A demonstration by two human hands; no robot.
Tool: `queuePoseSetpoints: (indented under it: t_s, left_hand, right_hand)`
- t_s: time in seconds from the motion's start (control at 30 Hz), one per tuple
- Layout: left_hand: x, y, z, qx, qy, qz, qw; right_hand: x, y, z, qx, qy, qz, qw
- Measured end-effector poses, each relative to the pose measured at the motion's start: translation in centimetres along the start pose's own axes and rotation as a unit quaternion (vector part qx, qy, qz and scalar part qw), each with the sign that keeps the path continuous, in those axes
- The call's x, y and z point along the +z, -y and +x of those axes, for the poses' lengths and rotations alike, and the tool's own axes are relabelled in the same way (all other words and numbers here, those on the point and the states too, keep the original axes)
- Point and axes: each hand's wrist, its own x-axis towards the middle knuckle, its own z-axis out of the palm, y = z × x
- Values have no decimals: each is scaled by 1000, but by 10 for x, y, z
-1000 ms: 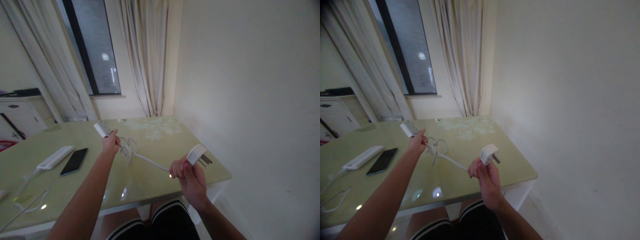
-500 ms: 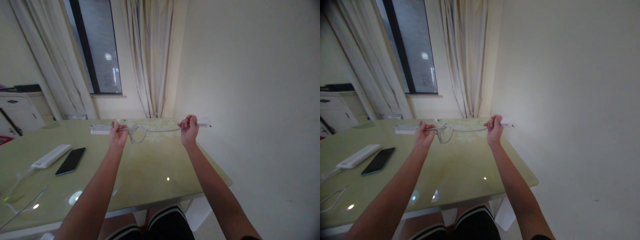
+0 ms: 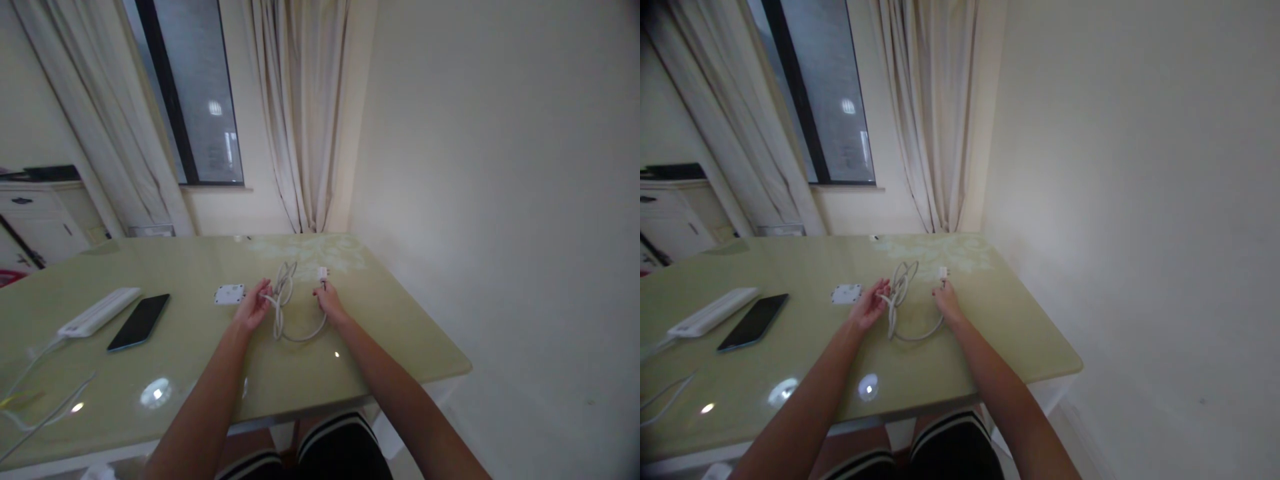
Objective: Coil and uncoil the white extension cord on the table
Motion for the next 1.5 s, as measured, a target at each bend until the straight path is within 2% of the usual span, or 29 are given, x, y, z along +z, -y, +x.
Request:
queuePoseSetpoints:
  t_s: [0.07, 0.13, 0.27, 0.33, 0.4, 0.47, 0.57, 0.7, 0.83, 0.87, 0.9, 0.97, 1.03, 1.07, 1.13, 1.17, 1.23, 1.3, 1.4, 1.5]
  left_hand:
    - [-3, 5, -1, -7, 5, 44, 999]
    - [-6, 13, -1, 13, 16, 92, 996]
    - [-9, 29, -1, 105, 67, 198, 972]
    - [-10, 35, -1, 144, 75, 278, 947]
    - [-11, 40, -2, 182, 74, 388, 900]
    - [-11, 43, -3, 232, 79, 484, 840]
    - [-9, 47, -6, 293, 59, 574, 763]
    - [-5, 50, -14, 325, 4, 652, 686]
    - [-2, 50, -26, 331, -51, 745, 577]
    - [-2, 50, -28, 339, -58, 751, 563]
    - [-2, 50, -30, 352, -60, 748, 559]
    - [-2, 50, -32, 390, -32, 717, 577]
    - [-3, 51, -33, 422, 69, 677, 599]
    - [-3, 52, -34, 425, 134, 667, 597]
    - [-3, 55, -35, 400, 239, 684, 561]
    - [-2, 57, -35, 378, 265, 708, 534]
    - [-1, 61, -34, 339, 266, 758, 489]
    - [0, 63, -30, 318, 244, 788, 466]
    - [1, 55, -15, 305, 208, 807, 460]
    - [-3, 36, 9, 302, 192, 813, 459]
  right_hand:
    - [1, -5, -5, -39, 9, -52, 998]
    - [-1, -8, -9, -86, 25, -120, 989]
    - [-3, -13, -12, -154, 39, -203, 966]
    - [-2, -16, -11, -182, 31, -217, 959]
    - [-1, -19, -11, -201, 32, -222, 954]
    - [-1, -21, -12, -209, 43, -226, 950]
    - [-2, -23, -14, -224, 63, -235, 944]
    - [-3, -22, -15, -231, 57, -245, 940]
    - [-6, -19, -11, -211, 4, -243, 947]
    - [-7, -18, -10, -215, -12, -233, 948]
    - [-8, -16, -9, -221, -27, -221, 950]
    - [-11, -13, -9, -230, -48, -188, 954]
    - [-13, -10, -11, -231, -58, -160, 958]
    - [-14, -8, -12, -233, -61, -151, 959]
    - [-15, -6, -13, -238, -63, -141, 959]
    - [-15, -5, -14, -240, -62, -140, 959]
    - [-15, -4, -15, -242, -62, -135, 959]
    - [-15, -3, -15, -243, -70, -124, 960]
    - [-18, -1, -14, -243, -87, -103, 961]
    - [-20, -2, -13, -241, -91, -99, 961]
